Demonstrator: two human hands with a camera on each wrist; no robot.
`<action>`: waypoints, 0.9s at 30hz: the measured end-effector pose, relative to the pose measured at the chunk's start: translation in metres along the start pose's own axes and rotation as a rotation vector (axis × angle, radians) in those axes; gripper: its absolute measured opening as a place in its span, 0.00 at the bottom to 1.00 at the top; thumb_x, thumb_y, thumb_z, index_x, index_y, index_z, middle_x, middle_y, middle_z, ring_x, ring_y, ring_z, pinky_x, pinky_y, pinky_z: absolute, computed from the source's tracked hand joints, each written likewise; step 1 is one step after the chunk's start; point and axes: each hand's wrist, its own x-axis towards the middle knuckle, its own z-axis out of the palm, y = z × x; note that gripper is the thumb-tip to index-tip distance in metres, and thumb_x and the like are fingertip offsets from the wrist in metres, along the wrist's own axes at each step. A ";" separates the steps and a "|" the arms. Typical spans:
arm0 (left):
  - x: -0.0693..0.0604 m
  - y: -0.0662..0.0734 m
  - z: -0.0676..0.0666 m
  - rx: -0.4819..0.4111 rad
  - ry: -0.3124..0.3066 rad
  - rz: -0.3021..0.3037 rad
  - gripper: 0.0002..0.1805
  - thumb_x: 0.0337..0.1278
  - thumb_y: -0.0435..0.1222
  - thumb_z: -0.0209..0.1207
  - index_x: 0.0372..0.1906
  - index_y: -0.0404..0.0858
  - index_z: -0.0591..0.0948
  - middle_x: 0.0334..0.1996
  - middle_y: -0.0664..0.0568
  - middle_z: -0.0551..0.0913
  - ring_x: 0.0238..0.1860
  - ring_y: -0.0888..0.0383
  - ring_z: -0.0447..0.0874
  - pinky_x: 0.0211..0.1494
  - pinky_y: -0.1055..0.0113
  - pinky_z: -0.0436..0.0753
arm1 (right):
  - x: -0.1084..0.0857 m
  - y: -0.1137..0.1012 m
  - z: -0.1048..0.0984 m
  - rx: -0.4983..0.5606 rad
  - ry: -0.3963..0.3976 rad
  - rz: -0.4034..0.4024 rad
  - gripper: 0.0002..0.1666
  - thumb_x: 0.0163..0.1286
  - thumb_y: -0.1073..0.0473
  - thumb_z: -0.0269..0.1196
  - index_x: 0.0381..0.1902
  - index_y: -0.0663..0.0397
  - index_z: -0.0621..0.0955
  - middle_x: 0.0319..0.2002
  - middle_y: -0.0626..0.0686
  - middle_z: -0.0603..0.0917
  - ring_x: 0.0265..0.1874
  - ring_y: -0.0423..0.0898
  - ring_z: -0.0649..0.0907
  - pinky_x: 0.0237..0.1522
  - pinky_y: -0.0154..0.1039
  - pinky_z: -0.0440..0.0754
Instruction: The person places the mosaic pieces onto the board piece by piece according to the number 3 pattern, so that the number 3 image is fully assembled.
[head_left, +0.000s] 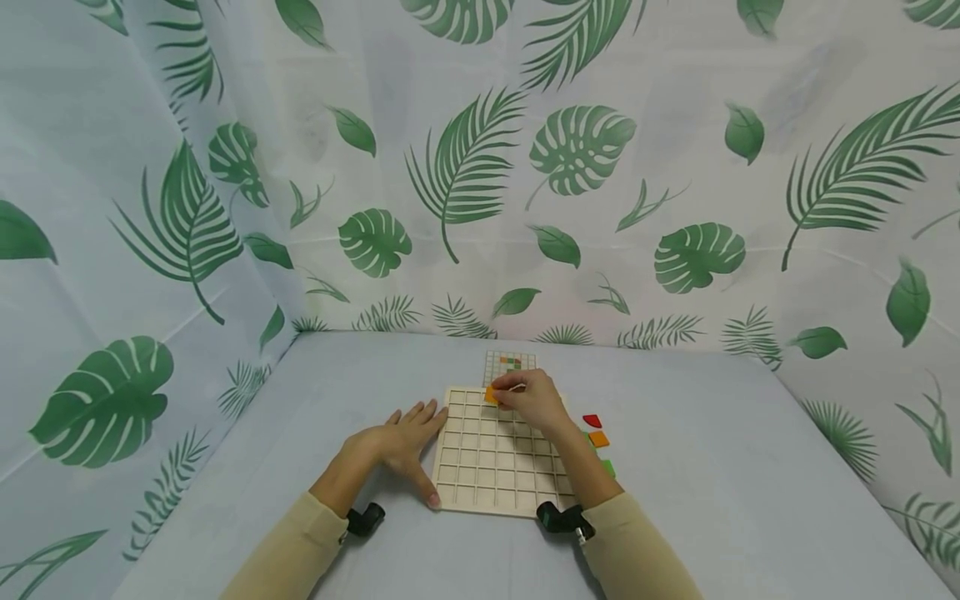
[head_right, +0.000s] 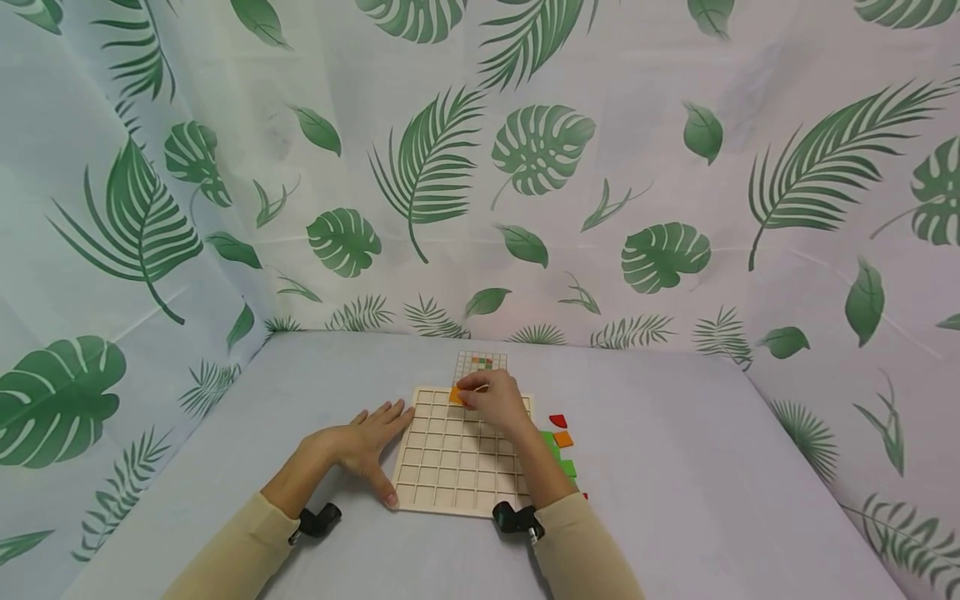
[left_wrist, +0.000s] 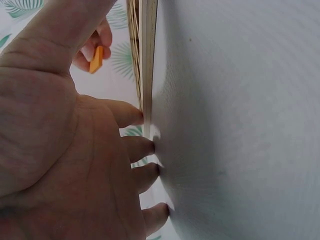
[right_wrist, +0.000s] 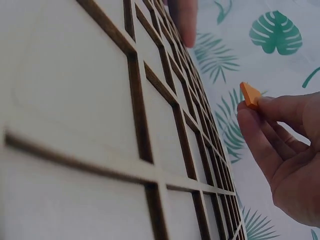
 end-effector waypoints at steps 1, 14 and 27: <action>0.000 0.000 0.000 -0.003 -0.001 0.000 0.81 0.28 0.68 0.80 0.86 0.44 0.45 0.86 0.44 0.40 0.86 0.43 0.35 0.85 0.38 0.44 | 0.000 0.001 0.001 -0.004 -0.002 -0.003 0.09 0.72 0.66 0.67 0.48 0.60 0.89 0.50 0.59 0.88 0.40 0.51 0.90 0.48 0.48 0.91; 0.000 0.002 -0.001 0.001 -0.003 -0.004 0.81 0.28 0.68 0.80 0.86 0.44 0.45 0.86 0.44 0.41 0.86 0.43 0.36 0.85 0.38 0.44 | 0.001 0.010 0.006 -0.086 0.001 0.010 0.06 0.70 0.65 0.70 0.44 0.57 0.90 0.42 0.55 0.89 0.32 0.49 0.87 0.35 0.39 0.88; 0.000 0.001 0.000 0.002 -0.002 -0.002 0.81 0.28 0.68 0.80 0.86 0.43 0.45 0.86 0.44 0.41 0.86 0.43 0.36 0.85 0.38 0.44 | 0.004 0.015 0.011 -0.209 -0.001 -0.077 0.03 0.68 0.65 0.72 0.38 0.55 0.91 0.35 0.50 0.90 0.28 0.43 0.84 0.30 0.36 0.84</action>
